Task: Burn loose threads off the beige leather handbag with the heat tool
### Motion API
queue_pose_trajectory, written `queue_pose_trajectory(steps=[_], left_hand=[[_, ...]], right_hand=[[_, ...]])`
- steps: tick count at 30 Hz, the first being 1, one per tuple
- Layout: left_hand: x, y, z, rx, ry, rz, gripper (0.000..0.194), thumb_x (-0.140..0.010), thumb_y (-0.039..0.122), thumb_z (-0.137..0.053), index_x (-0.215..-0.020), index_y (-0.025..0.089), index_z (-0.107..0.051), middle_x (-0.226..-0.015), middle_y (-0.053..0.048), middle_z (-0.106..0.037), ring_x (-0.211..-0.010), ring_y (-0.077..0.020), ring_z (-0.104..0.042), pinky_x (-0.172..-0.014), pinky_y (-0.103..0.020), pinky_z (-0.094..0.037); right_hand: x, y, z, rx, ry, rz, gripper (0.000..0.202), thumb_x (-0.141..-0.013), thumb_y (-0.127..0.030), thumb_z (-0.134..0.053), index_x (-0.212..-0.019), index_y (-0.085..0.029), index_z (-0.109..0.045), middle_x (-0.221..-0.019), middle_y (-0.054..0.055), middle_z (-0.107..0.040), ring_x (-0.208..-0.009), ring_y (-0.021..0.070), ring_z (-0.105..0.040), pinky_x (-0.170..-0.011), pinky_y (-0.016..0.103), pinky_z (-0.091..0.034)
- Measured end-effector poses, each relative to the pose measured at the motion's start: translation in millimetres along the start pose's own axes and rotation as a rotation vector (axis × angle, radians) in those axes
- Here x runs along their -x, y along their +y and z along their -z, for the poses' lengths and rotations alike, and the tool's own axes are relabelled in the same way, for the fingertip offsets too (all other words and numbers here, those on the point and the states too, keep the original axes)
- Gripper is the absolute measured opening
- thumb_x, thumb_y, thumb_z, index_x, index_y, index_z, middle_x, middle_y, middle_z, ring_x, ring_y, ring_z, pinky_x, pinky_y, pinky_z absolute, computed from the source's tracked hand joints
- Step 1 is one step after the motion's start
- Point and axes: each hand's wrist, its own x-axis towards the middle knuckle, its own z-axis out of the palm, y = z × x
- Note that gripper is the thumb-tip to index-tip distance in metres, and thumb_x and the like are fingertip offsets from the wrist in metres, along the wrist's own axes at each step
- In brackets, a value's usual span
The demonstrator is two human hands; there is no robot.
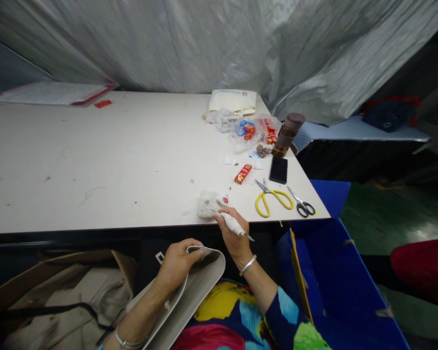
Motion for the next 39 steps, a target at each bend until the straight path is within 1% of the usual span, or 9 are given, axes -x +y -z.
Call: queue_pose_trajectory(steps=[4,13,19,23,27,30,34,36,39], left_hand=[[-0.1,1.7,-0.5,-0.002,-0.015,0.024,0.030,-0.063,0.041,-0.072,-0.079,0.016,-0.077,-0.074,-0.006,-0.075,-0.073,-0.0240,-0.064,-0.070,-0.033,-0.046],[0.2,-2.7,-1.9,-0.005,-0.040,0.001,0.029,-0.067,0.041,-0.071,-0.081,0.017,-0.076,-0.076,-0.006,-0.075,-0.074,-0.0245,-0.065,-0.072,-0.034,-0.047],[0.0,-3.8,-1.6,-0.027,-0.033,-0.010,0.029,-0.069,0.040,-0.070,-0.083,0.017,-0.077,-0.079,-0.007,-0.076,-0.077,-0.0257,-0.067,-0.076,-0.035,-0.048],[-0.1,-4.0,-1.7,-0.018,-0.028,-0.026,0.025,-0.069,0.039,-0.071,-0.081,0.018,-0.076,-0.079,-0.007,-0.076,-0.078,-0.0253,-0.067,-0.075,-0.034,-0.048],[0.7,-4.7,-0.5,-0.010,-0.019,-0.015,0.026,-0.068,0.039,-0.073,-0.082,0.017,-0.076,-0.079,-0.007,-0.076,-0.077,-0.0245,-0.067,-0.075,-0.034,-0.048],[1.8,-5.6,0.1,-0.020,-0.023,-0.009,0.027,-0.069,0.039,-0.073,-0.084,0.016,-0.077,-0.080,-0.007,-0.077,-0.077,-0.0243,-0.067,-0.074,-0.034,-0.049],[2.5,-7.2,-1.2,-0.022,-0.045,-0.019,0.026,-0.071,0.038,-0.072,-0.084,0.016,-0.076,-0.081,-0.007,-0.076,-0.077,-0.0236,-0.067,-0.074,-0.033,-0.048],[2.7,-7.6,-2.2,-0.026,-0.050,-0.023,0.026,-0.071,0.038,-0.072,-0.084,0.016,-0.076,-0.080,-0.006,-0.076,-0.076,-0.0234,-0.066,-0.073,-0.033,-0.048],[3.6,-6.4,-3.0,-0.023,-0.062,-0.025,0.026,-0.072,0.038,-0.073,-0.084,0.017,-0.076,-0.078,-0.005,-0.075,-0.074,-0.0229,-0.065,-0.072,-0.032,-0.047]], right_hand=[[-0.2,2.0,-0.6,-0.011,-0.017,-0.021,0.023,-0.098,-0.042,-0.071,-0.099,-0.019,-0.072,-0.090,0.003,-0.073,-0.073,0.0167,-0.063,-0.071,0.029,-0.051],[-5.7,7.1,-4.3,0.050,-0.049,0.023,0.023,-0.097,-0.043,-0.072,-0.100,-0.020,-0.071,-0.092,0.003,-0.074,-0.080,0.0185,-0.067,-0.079,0.030,-0.053],[-10.6,5.4,-6.6,0.160,-0.100,0.091,0.024,-0.100,-0.045,-0.066,-0.100,-0.021,-0.070,-0.089,0.004,-0.075,-0.080,0.0207,-0.070,-0.079,0.033,-0.054],[-10.9,7.0,-8.0,0.169,-0.127,0.083,0.027,-0.101,-0.047,-0.064,-0.100,-0.021,-0.070,-0.090,0.004,-0.074,-0.080,0.0211,-0.070,-0.077,0.033,-0.053],[-10.8,4.6,-4.8,0.101,-0.077,0.064,0.026,-0.100,-0.046,-0.067,-0.099,-0.020,-0.069,-0.092,0.004,-0.072,-0.081,0.0199,-0.067,-0.079,0.033,-0.052],[-7.2,-2.5,4.0,-0.001,-0.060,0.001,0.026,-0.098,-0.046,-0.069,-0.096,-0.020,-0.068,-0.084,0.002,-0.070,-0.075,0.0180,-0.064,-0.074,0.032,-0.052],[8.1,-10.4,18.2,-0.239,-0.275,-0.209,0.031,-0.097,-0.049,-0.069,-0.087,-0.019,-0.067,-0.065,-0.002,-0.063,-0.058,0.0145,-0.057,-0.057,0.027,-0.045],[17.9,-11.1,22.7,-0.249,-0.341,-0.261,0.032,-0.095,-0.049,-0.070,-0.086,-0.019,-0.068,-0.063,-0.002,-0.062,-0.057,0.0139,-0.055,-0.056,0.027,-0.044],[29.3,-8.9,25.1,-0.201,-0.347,-0.281,0.032,-0.095,-0.049,-0.071,-0.085,-0.018,-0.068,-0.063,-0.001,-0.061,-0.058,0.0137,-0.054,-0.058,0.027,-0.045]])
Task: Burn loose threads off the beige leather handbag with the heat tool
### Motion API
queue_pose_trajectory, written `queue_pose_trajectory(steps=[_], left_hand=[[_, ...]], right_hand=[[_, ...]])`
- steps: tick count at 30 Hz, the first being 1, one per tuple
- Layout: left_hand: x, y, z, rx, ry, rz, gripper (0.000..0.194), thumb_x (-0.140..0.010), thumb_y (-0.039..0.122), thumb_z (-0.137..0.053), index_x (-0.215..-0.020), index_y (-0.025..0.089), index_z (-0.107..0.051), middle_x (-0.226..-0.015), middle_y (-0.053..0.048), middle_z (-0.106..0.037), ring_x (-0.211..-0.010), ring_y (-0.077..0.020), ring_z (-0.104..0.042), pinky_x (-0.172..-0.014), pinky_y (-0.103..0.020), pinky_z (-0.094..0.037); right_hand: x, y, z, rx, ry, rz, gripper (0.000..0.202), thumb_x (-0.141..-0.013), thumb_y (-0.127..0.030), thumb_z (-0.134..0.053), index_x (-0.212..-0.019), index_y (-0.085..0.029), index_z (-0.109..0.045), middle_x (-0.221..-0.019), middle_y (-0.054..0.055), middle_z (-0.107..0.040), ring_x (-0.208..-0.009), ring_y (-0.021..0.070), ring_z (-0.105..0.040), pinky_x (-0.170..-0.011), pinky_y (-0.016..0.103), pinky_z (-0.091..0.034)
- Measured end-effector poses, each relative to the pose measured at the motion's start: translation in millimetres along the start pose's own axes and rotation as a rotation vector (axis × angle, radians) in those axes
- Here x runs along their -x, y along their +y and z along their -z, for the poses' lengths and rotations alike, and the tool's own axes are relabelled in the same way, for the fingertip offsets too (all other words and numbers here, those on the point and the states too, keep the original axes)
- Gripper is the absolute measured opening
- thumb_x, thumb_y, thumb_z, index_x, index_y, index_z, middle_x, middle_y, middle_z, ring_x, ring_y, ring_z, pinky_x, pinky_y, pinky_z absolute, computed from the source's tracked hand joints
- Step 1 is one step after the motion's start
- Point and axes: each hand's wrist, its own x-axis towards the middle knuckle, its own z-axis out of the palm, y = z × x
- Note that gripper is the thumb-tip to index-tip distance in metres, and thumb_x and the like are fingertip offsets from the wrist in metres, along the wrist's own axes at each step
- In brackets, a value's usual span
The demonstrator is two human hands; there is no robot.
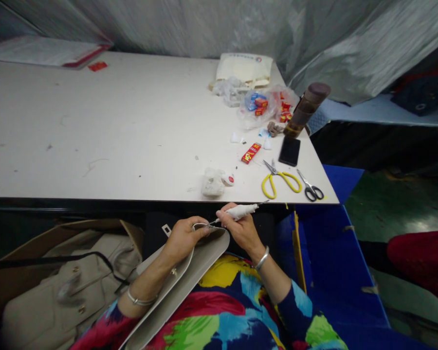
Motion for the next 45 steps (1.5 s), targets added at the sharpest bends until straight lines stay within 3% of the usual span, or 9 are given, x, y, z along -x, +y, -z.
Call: queue_pose_trajectory(steps=[21,25,28,34,37,42,45], left_hand=[[-3.4,2.3,0.8,-0.165,-0.057,-0.059,0.029,-0.072,0.045,-0.066,-0.078,0.019,-0.076,-0.077,-0.007,-0.075,-0.077,-0.0281,-0.066,-0.075,-0.036,-0.045],[-5.4,-0.3,0.3,-0.183,-0.101,-0.058,0.033,-0.072,0.050,-0.066,-0.077,0.020,-0.078,-0.082,-0.008,-0.076,-0.084,-0.0308,-0.069,-0.079,-0.037,-0.048],[-5.9,0.2,2.7,-0.196,-0.094,-0.056,0.033,-0.070,0.051,-0.065,-0.075,0.020,-0.077,-0.080,-0.007,-0.075,-0.081,-0.0305,-0.069,-0.077,-0.036,-0.049],[-7.1,0.3,13.3,-0.170,-0.050,-0.070,0.036,-0.071,0.054,-0.067,-0.075,0.020,-0.076,-0.081,-0.008,-0.075,-0.082,-0.0304,-0.066,-0.074,-0.035,-0.048],[-7.8,-1.9,15.8,-0.158,-0.027,-0.063,0.037,-0.069,0.056,-0.069,-0.074,0.020,-0.075,-0.080,-0.007,-0.075,-0.081,-0.0308,-0.066,-0.072,-0.035,-0.048],[-5.6,-0.3,17.2,-0.154,-0.038,-0.070,0.039,-0.068,0.059,-0.072,-0.074,0.021,-0.077,-0.081,-0.007,-0.076,-0.086,-0.0332,-0.069,-0.075,-0.036,-0.050],[-3.9,1.7,18.4,-0.159,-0.027,-0.097,0.041,-0.066,0.064,-0.074,-0.070,0.023,-0.077,-0.080,-0.006,-0.076,-0.085,-0.0338,-0.070,-0.079,-0.037,-0.053]], right_hand=[[-7.8,-11.3,-6.3,0.177,-0.115,0.048,0.028,-0.095,-0.036,-0.063,-0.073,-0.020,-0.061,-0.065,-0.004,-0.055,-0.062,0.0121,-0.051,-0.061,0.024,-0.040],[-10.0,-11.5,-10.3,0.192,-0.102,0.038,0.027,-0.091,-0.032,-0.065,-0.068,-0.020,-0.058,-0.063,-0.004,-0.054,-0.060,0.0115,-0.048,-0.057,0.024,-0.036],[-6.1,-8.0,-14.2,0.121,-0.059,0.019,0.032,-0.091,-0.038,-0.067,-0.068,-0.020,-0.058,-0.063,-0.003,-0.054,-0.060,0.0118,-0.048,-0.058,0.025,-0.036],[13.2,-0.4,-19.8,-0.187,0.038,-0.021,0.040,-0.091,-0.057,-0.073,-0.080,-0.019,-0.067,-0.069,-0.002,-0.058,-0.065,0.0131,-0.052,-0.064,0.025,-0.044],[19.2,1.9,-19.3,-0.210,0.068,0.018,0.038,-0.094,-0.056,-0.072,-0.089,-0.019,-0.071,-0.075,0.000,-0.063,-0.069,0.0134,-0.057,-0.067,0.025,-0.046],[21.1,5.2,-23.1,-0.233,0.050,0.136,0.042,-0.100,-0.059,-0.062,-0.119,-0.023,-0.070,-0.091,0.005,-0.076,-0.077,0.0178,-0.072,-0.074,0.028,-0.054],[21.6,6.4,-28.6,-0.184,0.014,0.166,0.040,-0.099,-0.060,-0.062,-0.114,-0.024,-0.072,-0.098,0.006,-0.078,-0.088,0.0206,-0.075,-0.081,0.030,-0.057]])
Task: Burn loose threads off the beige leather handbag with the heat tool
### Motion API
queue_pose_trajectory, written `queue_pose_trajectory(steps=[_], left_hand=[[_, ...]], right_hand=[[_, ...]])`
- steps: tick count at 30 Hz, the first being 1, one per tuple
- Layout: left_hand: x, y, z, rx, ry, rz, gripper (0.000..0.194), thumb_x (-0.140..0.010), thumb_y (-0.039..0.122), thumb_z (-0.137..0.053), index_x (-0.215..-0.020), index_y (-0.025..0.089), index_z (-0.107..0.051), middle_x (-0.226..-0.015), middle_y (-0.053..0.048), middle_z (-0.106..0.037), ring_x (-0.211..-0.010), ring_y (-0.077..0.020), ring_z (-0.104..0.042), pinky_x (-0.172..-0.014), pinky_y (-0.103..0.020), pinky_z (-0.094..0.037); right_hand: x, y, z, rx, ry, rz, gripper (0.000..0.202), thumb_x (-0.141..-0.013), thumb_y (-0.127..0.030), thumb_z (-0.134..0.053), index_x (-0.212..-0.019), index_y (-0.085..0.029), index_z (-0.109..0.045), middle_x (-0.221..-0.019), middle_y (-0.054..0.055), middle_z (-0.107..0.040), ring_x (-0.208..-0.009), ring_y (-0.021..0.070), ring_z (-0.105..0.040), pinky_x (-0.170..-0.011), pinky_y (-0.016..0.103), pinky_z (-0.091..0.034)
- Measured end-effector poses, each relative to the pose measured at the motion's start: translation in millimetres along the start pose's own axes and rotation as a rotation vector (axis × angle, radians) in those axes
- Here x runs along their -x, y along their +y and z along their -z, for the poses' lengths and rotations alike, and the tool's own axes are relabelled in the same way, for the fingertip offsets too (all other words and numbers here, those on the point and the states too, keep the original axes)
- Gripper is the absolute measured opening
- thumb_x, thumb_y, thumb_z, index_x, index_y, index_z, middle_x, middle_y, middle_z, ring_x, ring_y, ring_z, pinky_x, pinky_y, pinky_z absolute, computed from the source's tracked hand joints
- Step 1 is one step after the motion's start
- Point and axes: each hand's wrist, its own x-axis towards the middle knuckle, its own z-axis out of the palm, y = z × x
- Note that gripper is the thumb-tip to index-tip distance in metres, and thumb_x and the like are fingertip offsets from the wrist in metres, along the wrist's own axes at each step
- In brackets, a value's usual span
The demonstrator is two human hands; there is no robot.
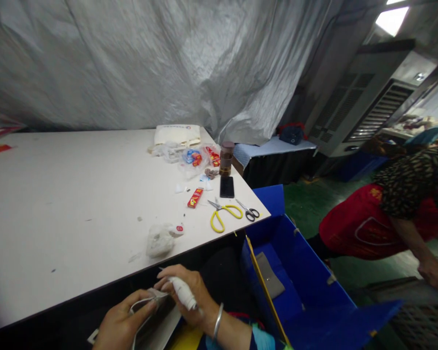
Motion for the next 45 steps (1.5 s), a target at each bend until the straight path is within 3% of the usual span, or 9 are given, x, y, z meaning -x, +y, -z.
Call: queue_pose_trajectory(steps=[3,8,13,18,35,39,45], left_hand=[[1.3,-0.2,1.6,0.020,0.024,-0.009,0.041,-0.064,0.064,-0.077,-0.070,0.023,-0.078,-0.083,-0.006,-0.077,-0.086,-0.0339,-0.071,-0.081,-0.036,-0.055],[5.3,-3.8,1.6,0.107,0.044,-0.027,0.032,-0.070,0.053,-0.075,-0.075,0.022,-0.079,-0.085,-0.006,-0.078,-0.087,-0.0311,-0.071,-0.079,-0.034,-0.055],[8.9,-5.1,-3.2,0.156,0.078,-0.046,0.024,-0.074,0.042,-0.074,-0.076,0.019,-0.077,-0.079,-0.005,-0.075,-0.079,-0.0256,-0.067,-0.075,-0.033,-0.051],[10.5,-5.0,-7.2,0.197,0.074,-0.016,0.021,-0.071,0.036,-0.073,-0.076,0.016,-0.075,-0.077,-0.007,-0.074,-0.077,-0.0239,-0.065,-0.074,-0.033,-0.048],[17.7,-1.5,1.8,0.101,-0.038,-0.072,0.020,-0.080,0.032,-0.067,-0.087,0.017,-0.077,-0.091,-0.007,-0.077,-0.092,-0.0268,-0.070,-0.089,-0.037,-0.049],[19.3,-1.0,2.5,0.158,0.007,-0.085,0.013,-0.075,0.027,-0.068,-0.085,0.018,-0.069,-0.089,-0.005,-0.074,-0.088,-0.0236,-0.068,-0.084,-0.034,-0.049],[23.0,2.5,3.6,0.242,0.035,-0.029,0.024,-0.072,0.027,-0.073,-0.090,0.019,-0.060,-0.081,-0.001,-0.073,-0.078,-0.0199,-0.067,-0.074,-0.029,-0.048]], right_hand=[[1.4,2.3,-3.0,0.190,-0.064,0.014,0.034,-0.096,-0.059,-0.067,-0.102,-0.026,-0.074,-0.094,0.003,-0.075,-0.087,0.0196,-0.071,-0.081,0.029,-0.054],[4.8,4.6,-4.0,0.354,-0.102,0.029,0.035,-0.085,-0.053,-0.083,-0.103,-0.025,-0.072,-0.089,-0.001,-0.069,-0.078,0.0163,-0.063,-0.076,0.027,-0.049],[9.0,-0.4,-3.5,0.328,-0.147,-0.022,0.027,-0.091,-0.044,-0.078,-0.107,-0.023,-0.069,-0.097,0.001,-0.068,-0.084,0.0162,-0.062,-0.078,0.027,-0.049],[9.9,-2.4,-3.0,0.313,-0.144,-0.069,0.021,-0.091,-0.035,-0.076,-0.104,-0.022,-0.066,-0.091,-0.001,-0.064,-0.077,0.0142,-0.058,-0.072,0.025,-0.046],[8.5,-4.0,-4.1,0.378,-0.168,-0.080,0.015,-0.096,-0.036,-0.073,-0.099,-0.022,-0.068,-0.089,0.000,-0.066,-0.079,0.0155,-0.061,-0.073,0.025,-0.046],[11.4,-4.8,-2.5,0.485,-0.206,-0.013,0.011,-0.100,-0.033,-0.069,-0.106,-0.024,-0.071,-0.097,0.003,-0.070,-0.089,0.0188,-0.064,-0.080,0.028,-0.047],[14.9,-4.7,-2.6,0.557,-0.245,0.005,0.012,-0.100,-0.028,-0.068,-0.111,-0.025,-0.072,-0.096,0.004,-0.070,-0.087,0.0197,-0.063,-0.078,0.028,-0.048]])
